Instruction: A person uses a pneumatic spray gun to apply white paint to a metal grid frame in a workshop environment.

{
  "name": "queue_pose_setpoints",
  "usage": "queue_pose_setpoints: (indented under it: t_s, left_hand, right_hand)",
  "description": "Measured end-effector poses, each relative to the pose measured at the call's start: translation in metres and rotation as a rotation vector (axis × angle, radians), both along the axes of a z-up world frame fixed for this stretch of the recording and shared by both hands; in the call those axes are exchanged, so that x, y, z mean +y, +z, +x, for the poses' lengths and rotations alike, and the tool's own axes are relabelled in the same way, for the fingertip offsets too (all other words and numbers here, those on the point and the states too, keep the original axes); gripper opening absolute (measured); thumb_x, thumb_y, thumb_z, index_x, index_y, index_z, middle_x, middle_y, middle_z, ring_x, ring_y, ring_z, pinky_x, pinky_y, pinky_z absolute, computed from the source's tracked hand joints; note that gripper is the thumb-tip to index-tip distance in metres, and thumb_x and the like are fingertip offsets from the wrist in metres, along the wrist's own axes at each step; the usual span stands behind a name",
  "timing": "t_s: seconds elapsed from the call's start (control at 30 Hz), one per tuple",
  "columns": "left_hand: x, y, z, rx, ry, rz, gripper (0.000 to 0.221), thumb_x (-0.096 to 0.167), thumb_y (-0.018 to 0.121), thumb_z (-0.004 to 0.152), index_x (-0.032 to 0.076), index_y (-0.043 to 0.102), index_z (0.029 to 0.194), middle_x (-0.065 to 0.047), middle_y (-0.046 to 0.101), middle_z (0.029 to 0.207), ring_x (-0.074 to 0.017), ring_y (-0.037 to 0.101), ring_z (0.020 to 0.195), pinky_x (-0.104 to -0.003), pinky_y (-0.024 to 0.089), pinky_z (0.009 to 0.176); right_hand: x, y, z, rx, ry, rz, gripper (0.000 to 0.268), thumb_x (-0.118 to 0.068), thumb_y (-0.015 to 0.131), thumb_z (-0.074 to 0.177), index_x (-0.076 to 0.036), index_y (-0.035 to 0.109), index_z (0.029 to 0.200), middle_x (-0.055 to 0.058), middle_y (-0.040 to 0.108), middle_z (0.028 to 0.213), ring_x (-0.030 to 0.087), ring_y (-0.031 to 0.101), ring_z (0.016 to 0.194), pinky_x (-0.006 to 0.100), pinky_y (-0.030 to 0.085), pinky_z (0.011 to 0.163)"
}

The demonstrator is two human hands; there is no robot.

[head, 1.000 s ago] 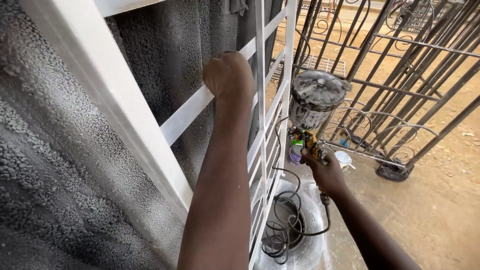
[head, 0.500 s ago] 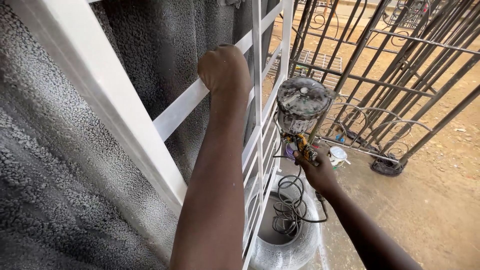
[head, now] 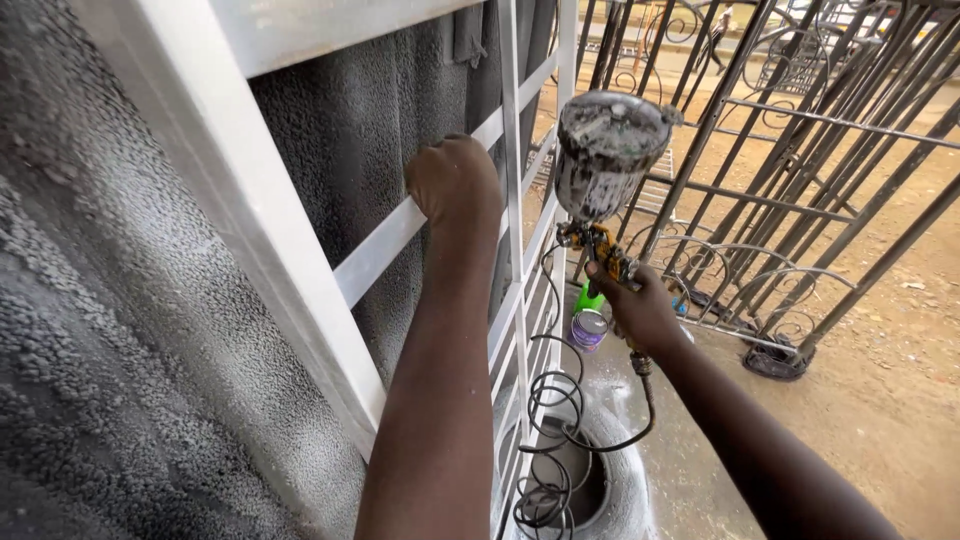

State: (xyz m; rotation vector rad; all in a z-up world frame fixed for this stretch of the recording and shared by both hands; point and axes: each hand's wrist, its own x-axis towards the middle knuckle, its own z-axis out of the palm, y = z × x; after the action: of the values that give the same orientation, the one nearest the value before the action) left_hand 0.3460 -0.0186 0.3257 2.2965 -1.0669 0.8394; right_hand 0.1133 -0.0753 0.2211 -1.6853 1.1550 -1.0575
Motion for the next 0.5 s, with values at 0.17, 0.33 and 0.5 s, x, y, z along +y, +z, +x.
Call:
queue_pose_setpoints:
  t_s: [0.17,0.33,0.5]
  left_hand:
    - [-0.007,-0.007,0.007,-0.01,-0.023,-0.052,0.023,0.019,0.073,0.089,-0.004,0.072,0.087,-0.015,0.071,0.068,-0.0295,0.075,0.071,-0.03,0.051,0.045]
    - [-0.012,-0.006,0.006,-0.007,0.015,0.011,0.024,0.022,0.075,0.089,-0.002,0.072,0.086,-0.013,0.07,0.066,-0.0271,0.074,0.066,-0.031,0.047,0.038]
    - [-0.007,-0.005,0.004,-0.012,0.014,0.02,0.024,0.022,0.074,0.089,-0.002,0.072,0.087,-0.012,0.07,0.067,-0.0248,0.073,0.067,-0.03,0.047,0.038]
  right_hand:
    - [0.004,0.057,0.01,0.037,-0.021,-0.067,0.04,-0.046,0.082,0.091,-0.007,0.072,0.089,0.012,0.057,0.066,0.022,0.05,0.051,0.037,0.039,0.047]
    - [0.027,0.122,0.019,0.032,-0.028,-0.101,0.054,-0.052,0.082,0.091,0.0,0.067,0.095,0.015,0.06,0.071,0.019,0.049,0.058,0.035,0.038,0.053]
    - [0.061,0.183,0.026,-0.076,0.005,-0.133,0.057,-0.044,0.08,0.096,0.008,0.061,0.111,0.012,0.053,0.069,0.011,0.04,0.055,0.027,0.034,0.053]
